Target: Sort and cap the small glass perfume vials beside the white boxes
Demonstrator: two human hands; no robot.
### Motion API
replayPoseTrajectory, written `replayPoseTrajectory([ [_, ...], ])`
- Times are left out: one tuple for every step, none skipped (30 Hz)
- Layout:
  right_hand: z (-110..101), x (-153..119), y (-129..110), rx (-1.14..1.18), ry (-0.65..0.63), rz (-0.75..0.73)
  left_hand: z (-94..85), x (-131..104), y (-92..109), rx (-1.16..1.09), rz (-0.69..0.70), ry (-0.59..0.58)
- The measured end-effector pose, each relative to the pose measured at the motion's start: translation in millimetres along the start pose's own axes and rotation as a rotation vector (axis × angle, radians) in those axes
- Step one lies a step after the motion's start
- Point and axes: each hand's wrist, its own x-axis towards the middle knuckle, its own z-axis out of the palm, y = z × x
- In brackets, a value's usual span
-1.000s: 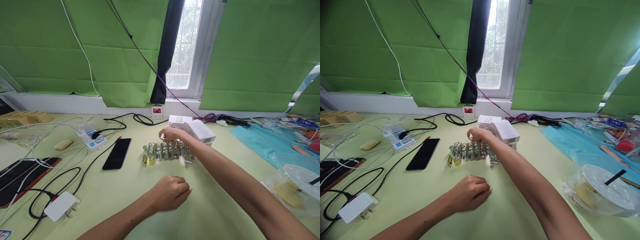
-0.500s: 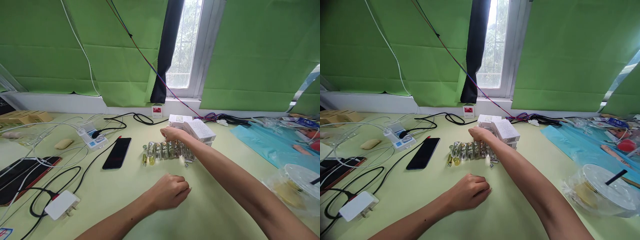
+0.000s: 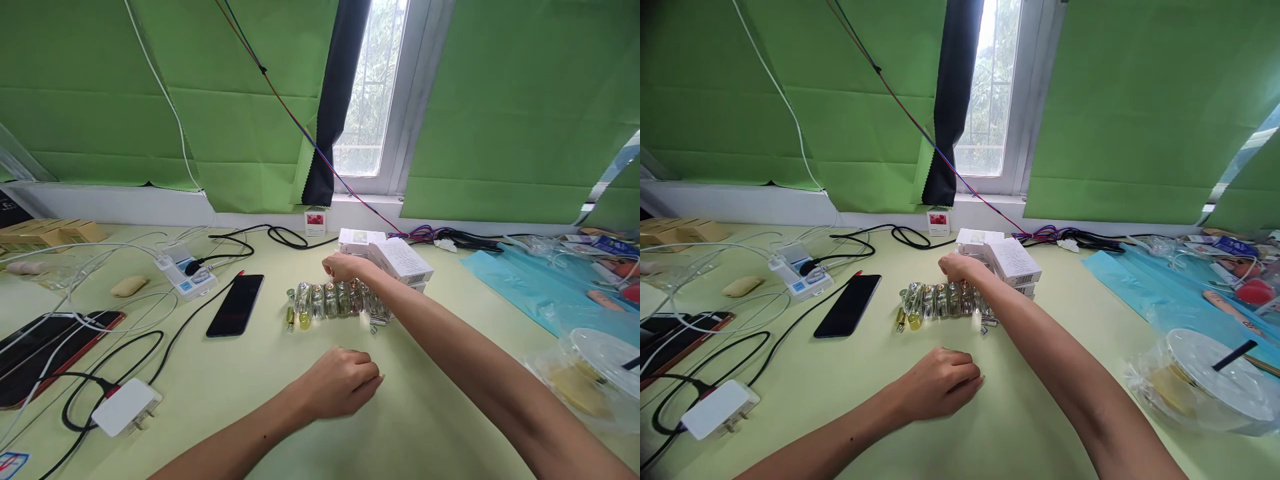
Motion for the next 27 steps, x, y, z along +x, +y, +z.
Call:
replayPoseTrajectory([
  [-1, -1, 0, 0.001, -0.003, -0.001, 0.2, 0, 0, -0.002, 0.000, -0.004],
  [-2, -2, 0, 0.003, -0.002, -0.002, 0.3, 0, 0, -0.005, 0.000, -0.008],
  [-3, -3, 0, 0.007, 0.003, -0.003, 0.4, 0, -1, -0.007, -0.001, -0.012],
  [-4, -3, 0, 0.012, 0.010, -0.004, 0.3, 0, -1, -0.009, -0.002, -0.016],
  [-6, -4, -1, 0.019, 0.017, -0.004, 0.2, 0, -1, -0.010, -0.003, -0.020],
  [-7, -5, -1, 0.025, 0.024, -0.003, -0.1, 0, -1, -0.010, -0.006, -0.023],
  [-8, -6, -2, 0.031, 0.029, -0.001, -0.4, 0, -1, -0.010, -0.007, -0.024],
  [-9, -6, -3, 0.035, 0.029, 0.002, -0.8, 0, -1, -0.009, -0.008, -0.025],
  [-10, -7, -4, 0.038, 0.028, 0.006, -1.4, 0, 0, -0.009, -0.009, -0.023],
  [-11, -8, -5, 0.039, 0.024, 0.011, -1.9, 0, 0, -0.009, -0.009, -0.021],
  [-12, -9, -7, 0.038, 0.019, 0.017, -2.4, 1, 0, -0.009, -0.010, -0.020],
  [-13, -10, -8, 0.035, 0.013, 0.023, -2.9, 1, 1, -0.007, -0.012, -0.020],
  [-14, -11, -9, 0.032, 0.006, 0.029, -3.3, 1, 1, -0.005, -0.014, -0.019],
  [-15, -13, -11, 0.029, 0.001, 0.034, -3.5, 1, 2, -0.002, -0.015, -0.018],
  [-15, -14, -12, 0.026, -0.004, 0.038, -3.5, 1, 2, 0.001, -0.014, -0.016],
  [-16, -16, -12, 0.024, -0.008, 0.041, -3.4, 1, 2, 0.003, -0.013, -0.014],
  [-16, -18, -13, 0.022, -0.011, 0.044, -3.3, 1, 2, 0.003, -0.011, -0.011],
  [-16, -20, -14, 0.020, -0.013, 0.047, -3.1, 2, 2, 0.002, -0.007, -0.009],
  [-16, -22, -14, 0.019, -0.013, 0.050, -2.8, 2, 2, 0.001, -0.005, -0.006],
  [-16, -24, -14, 0.018, -0.009, 0.053, -2.6, 2, 2, 0.000, -0.002, -0.003],
  [-16, -25, -14, 0.018, 0.000, 0.056, -2.4, 2, 1, -0.001, -0.001, 0.000],
  [-16, -26, -14, 0.018, 0.014, 0.059, -2.2, 2, 1, -0.003, -0.001, 0.003],
  [-16, -27, -14, 0.020, 0.029, 0.061, -2.1, 2, 1, -0.005, -0.002, 0.008],
  [-16, -28, -14, 0.022, 0.046, 0.062, -2.1, 2, 1, -0.008, -0.003, 0.013],
  [-17, -29, -14, 0.026, 0.065, 0.062, -2.1, 3, 0, -0.015, -0.001, 0.019],
  [-17, -30, -14, 0.030, 0.085, 0.061, -2.3, 3, 0, -0.025, 0.004, 0.027],
  [-17, -32, -14, 0.035, 0.110, 0.059, -2.6, 4, 0, -0.036, 0.011, 0.037],
])
